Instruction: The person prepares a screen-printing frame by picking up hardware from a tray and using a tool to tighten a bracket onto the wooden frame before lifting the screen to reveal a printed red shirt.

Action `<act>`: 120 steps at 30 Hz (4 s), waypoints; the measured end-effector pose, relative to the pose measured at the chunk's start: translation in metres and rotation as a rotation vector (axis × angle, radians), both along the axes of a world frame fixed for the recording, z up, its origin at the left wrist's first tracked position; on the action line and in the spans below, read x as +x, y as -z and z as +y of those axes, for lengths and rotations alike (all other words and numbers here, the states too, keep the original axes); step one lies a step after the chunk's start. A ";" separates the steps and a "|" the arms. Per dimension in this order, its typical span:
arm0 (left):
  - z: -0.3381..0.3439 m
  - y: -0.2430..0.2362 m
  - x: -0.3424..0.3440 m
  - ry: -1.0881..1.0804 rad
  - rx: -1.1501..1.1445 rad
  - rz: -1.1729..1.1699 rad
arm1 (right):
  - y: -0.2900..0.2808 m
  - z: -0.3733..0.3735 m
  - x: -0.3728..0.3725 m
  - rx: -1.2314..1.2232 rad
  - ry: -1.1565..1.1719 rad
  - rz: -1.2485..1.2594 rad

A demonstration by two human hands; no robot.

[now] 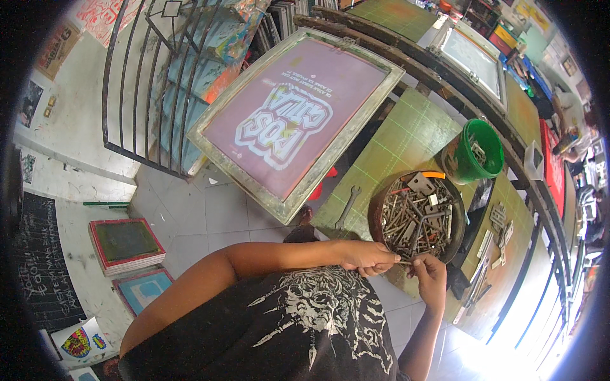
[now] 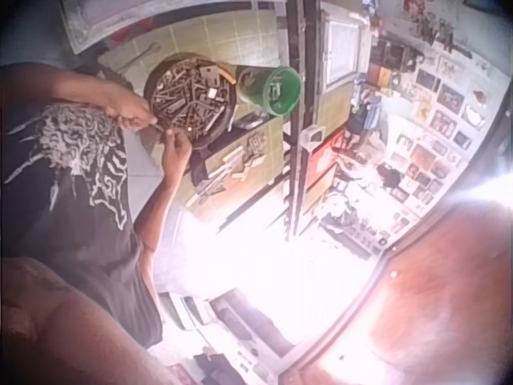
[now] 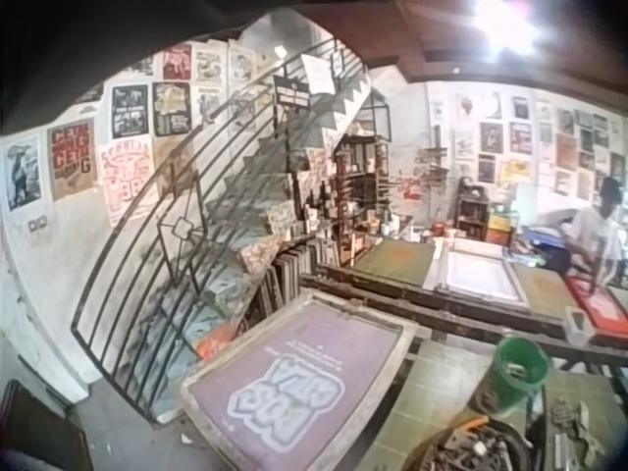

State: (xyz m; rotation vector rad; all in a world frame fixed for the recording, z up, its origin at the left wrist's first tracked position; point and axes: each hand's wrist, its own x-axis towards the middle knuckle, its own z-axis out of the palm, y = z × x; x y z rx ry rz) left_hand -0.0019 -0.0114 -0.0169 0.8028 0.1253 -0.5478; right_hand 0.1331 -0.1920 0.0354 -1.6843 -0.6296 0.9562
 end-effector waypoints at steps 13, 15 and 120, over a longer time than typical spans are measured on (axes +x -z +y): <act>0.003 -0.002 0.004 -0.005 -0.031 -0.004 | -0.001 -0.003 0.005 0.170 -0.030 -0.219; 0.001 0.002 0.005 -0.024 0.028 -0.036 | 0.001 -0.001 0.004 0.131 0.013 -0.181; 0.472 0.056 -0.448 -1.164 0.828 0.271 | 0.102 0.296 -0.239 -0.059 0.646 -0.846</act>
